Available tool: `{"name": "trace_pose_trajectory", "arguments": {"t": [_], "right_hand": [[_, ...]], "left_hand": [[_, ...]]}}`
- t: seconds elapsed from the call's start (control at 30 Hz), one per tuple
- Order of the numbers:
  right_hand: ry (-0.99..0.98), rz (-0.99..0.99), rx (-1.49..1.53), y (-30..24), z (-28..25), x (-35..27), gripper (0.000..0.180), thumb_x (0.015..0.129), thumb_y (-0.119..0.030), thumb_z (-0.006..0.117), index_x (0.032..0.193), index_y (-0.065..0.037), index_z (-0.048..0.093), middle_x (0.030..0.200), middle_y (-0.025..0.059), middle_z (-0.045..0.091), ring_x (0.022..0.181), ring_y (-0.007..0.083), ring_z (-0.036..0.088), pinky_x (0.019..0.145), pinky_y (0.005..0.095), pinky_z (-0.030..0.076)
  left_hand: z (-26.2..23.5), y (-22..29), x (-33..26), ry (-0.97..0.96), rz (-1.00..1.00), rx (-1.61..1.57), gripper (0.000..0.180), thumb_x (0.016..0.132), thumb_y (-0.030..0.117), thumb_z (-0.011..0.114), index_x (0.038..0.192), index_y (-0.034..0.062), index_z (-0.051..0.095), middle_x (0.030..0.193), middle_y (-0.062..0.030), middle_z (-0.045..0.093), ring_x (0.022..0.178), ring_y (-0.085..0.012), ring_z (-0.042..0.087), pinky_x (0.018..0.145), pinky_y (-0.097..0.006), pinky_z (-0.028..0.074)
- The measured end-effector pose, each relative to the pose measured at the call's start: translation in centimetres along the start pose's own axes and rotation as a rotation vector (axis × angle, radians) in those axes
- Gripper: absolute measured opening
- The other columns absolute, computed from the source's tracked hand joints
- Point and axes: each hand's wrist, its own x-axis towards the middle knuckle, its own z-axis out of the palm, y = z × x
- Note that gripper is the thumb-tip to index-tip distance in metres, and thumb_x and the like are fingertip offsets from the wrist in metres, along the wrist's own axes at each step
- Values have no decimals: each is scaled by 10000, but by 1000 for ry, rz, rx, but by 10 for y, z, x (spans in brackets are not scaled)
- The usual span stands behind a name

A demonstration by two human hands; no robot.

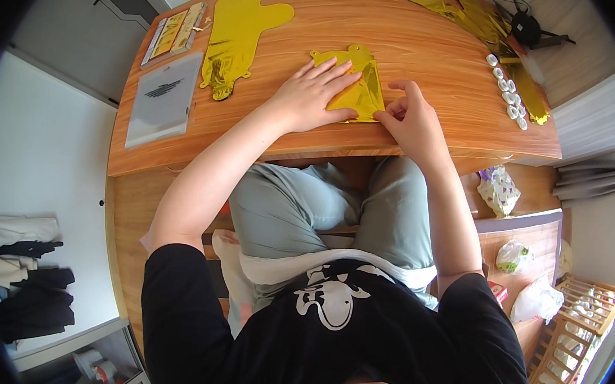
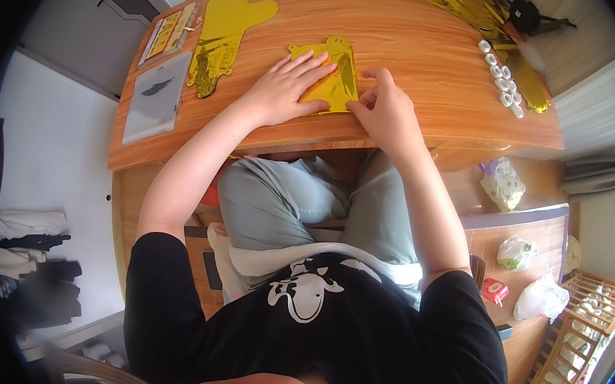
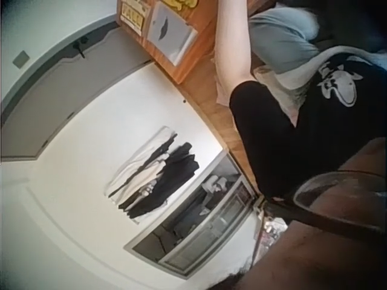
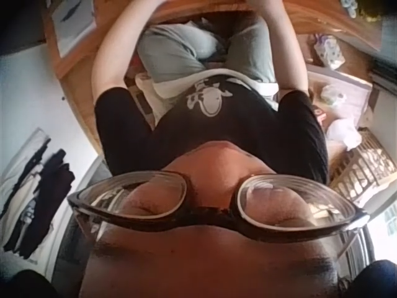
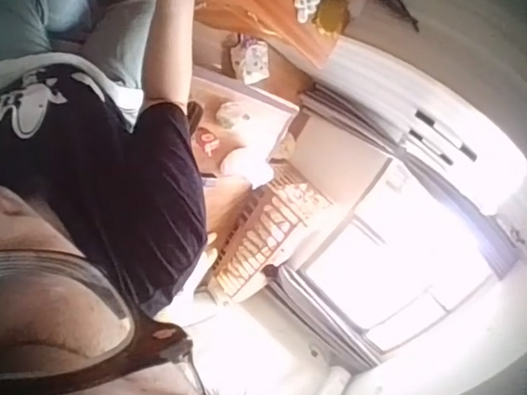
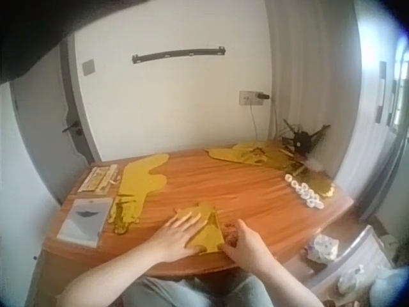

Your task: The person lays out and smooths foil balloons on a table and folds one of the foil balloons into a compact square by hand.

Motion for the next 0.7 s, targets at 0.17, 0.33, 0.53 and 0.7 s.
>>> {"name": "trace_pose_trajectory", "arguments": {"t": [0.17,0.33,0.53,0.7], "right_hand": [[81,-82,-302,-3,1,-8,495,839,-177,823,1269,-65,604,849,33,653,903,218,617,880,370,481],[47,-53,-251,7,-5,-7,497,823,-215,834,1257,-84,630,853,32,606,925,228,577,907,389,463],[38,-169,-85,3,-17,26,512,885,-203,774,1343,-44,608,1046,111,652,1049,282,610,968,409,497],[24,-547,-348,-5,28,59,527,965,-242,676,1426,-27,539,1353,188,617,1301,370,551,1096,445,448]], "left_hand": [[1,0,0,10,8,6,845,961,715,516,1633,243,320,1700,-73,293,1573,-299,248,1289,-476,177],[1,-1,0,14,13,2,844,959,719,515,1632,245,325,1700,-73,295,1573,-300,247,1287,-480,178],[-4,3,0,-3,-6,-4,823,965,689,530,1620,225,350,1694,-76,307,1570,-301,256,1287,-483,181],[-8,4,2,7,-6,-87,843,948,693,565,1547,126,389,1663,-134,352,1560,-318,275,1279,-502,190]]}}
